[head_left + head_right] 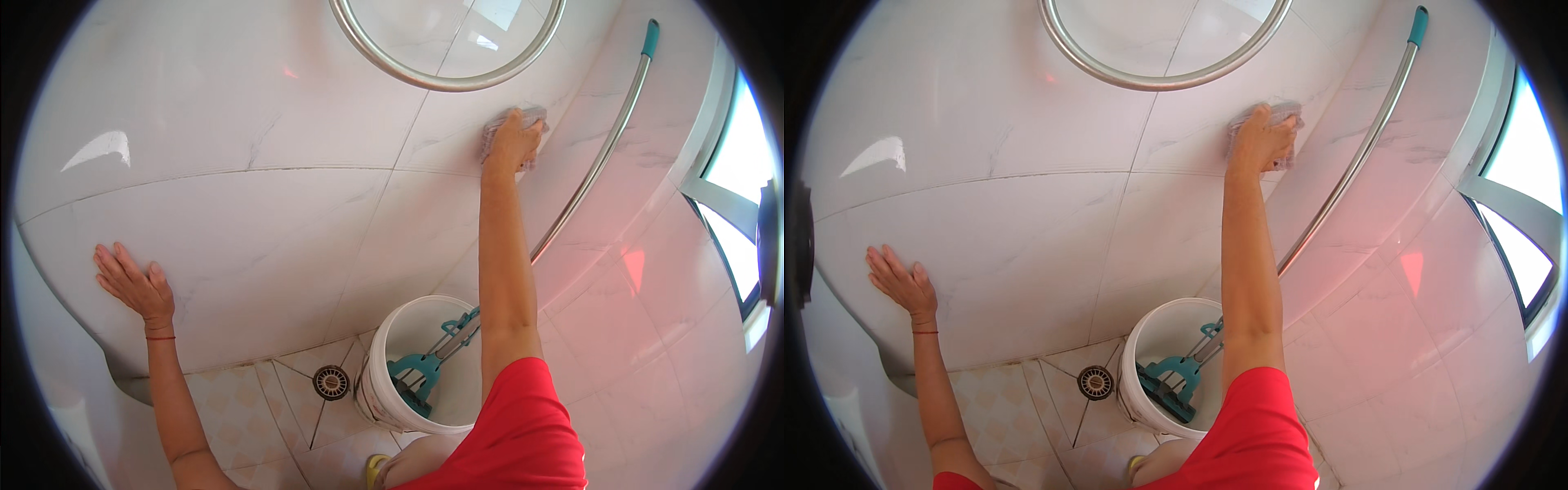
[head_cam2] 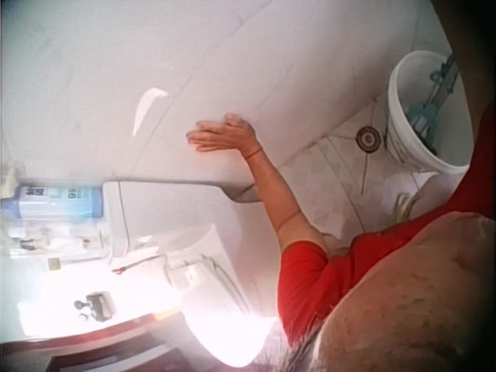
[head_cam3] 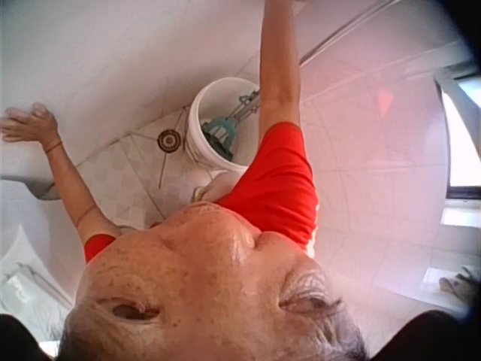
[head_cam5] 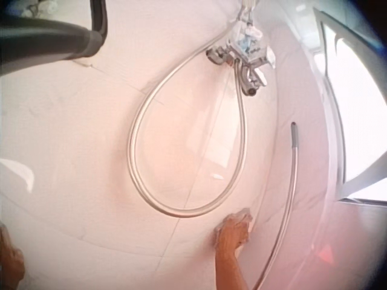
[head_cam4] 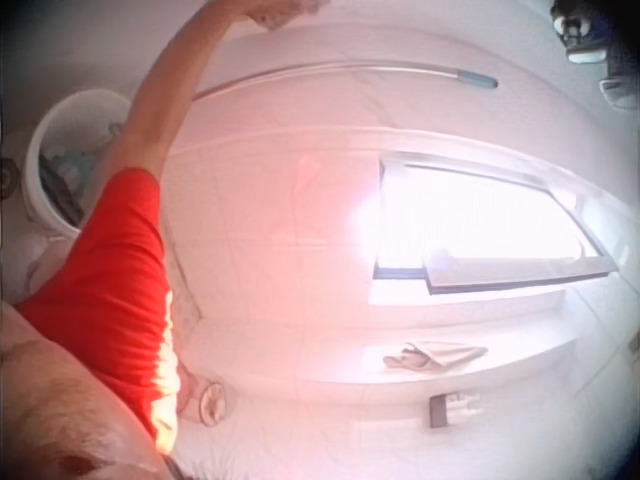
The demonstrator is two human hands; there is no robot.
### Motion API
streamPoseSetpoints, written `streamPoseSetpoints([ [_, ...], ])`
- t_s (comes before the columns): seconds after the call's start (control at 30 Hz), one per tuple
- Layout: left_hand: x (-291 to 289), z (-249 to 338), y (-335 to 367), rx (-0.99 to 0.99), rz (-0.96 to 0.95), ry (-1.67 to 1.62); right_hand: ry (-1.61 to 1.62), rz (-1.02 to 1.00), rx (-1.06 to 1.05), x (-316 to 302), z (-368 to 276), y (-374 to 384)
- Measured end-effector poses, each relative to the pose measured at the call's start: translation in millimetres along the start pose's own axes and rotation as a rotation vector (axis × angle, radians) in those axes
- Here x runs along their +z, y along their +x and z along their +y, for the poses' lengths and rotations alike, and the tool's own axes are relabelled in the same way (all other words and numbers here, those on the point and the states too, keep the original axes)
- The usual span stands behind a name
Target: The person wipes down the toilet tank and the bathroom wall using a cloth, then picks up a bottle of cleaning solution and continues wiping the tank and a wall-mounted towel rack.
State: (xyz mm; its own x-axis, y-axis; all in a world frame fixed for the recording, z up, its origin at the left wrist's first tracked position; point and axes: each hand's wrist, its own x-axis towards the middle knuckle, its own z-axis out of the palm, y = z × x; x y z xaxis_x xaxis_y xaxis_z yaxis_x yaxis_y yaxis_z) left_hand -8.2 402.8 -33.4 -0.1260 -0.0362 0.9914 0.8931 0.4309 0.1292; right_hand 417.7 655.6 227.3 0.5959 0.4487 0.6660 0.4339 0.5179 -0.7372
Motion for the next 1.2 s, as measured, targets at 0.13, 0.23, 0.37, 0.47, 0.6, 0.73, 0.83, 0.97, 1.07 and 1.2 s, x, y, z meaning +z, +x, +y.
streamPoseSetpoints([
  [0.13,-1,-8,-3,0.017,-0.007,0.011,-0.171,0.018,-0.543,15,-29,-4],
  [0.23,-1,-3,-1,0.033,-0.004,-0.004,-0.074,-0.037,-1.088,16,-41,64],
  [0.37,-4,-7,0,0.037,-0.003,-0.004,0.082,-0.227,-0.558,-2,-60,101],
  [0.47,-6,-6,0,0.034,0.009,-0.003,0.138,-0.223,-0.067,-3,-20,125],
  [0.6,-2,1,2,0.011,-0.013,-0.008,-0.073,0.078,-0.49,14,-13,95],
  [0.73,-8,-2,6,0.017,-0.029,-0.016,-0.092,0.042,-0.85,30,-72,40],
  [0.83,-3,1,2,0.004,-0.02,-0.043,0.091,0.042,-1.271,42,-117,18],
  [0.97,-8,-6,5,0.009,-0.01,-0.025,-0.144,-0.101,-1.495,28,-153,-22],
  [1.07,-4,-8,1,-0.002,-0.009,-0.019,0.021,-0.112,-1.615,38,-148,-41],
  [1.2,-5,-4,0,-0.011,-0.029,-0.05,-0.139,0.04,-1.383,34,-137,-28],
])
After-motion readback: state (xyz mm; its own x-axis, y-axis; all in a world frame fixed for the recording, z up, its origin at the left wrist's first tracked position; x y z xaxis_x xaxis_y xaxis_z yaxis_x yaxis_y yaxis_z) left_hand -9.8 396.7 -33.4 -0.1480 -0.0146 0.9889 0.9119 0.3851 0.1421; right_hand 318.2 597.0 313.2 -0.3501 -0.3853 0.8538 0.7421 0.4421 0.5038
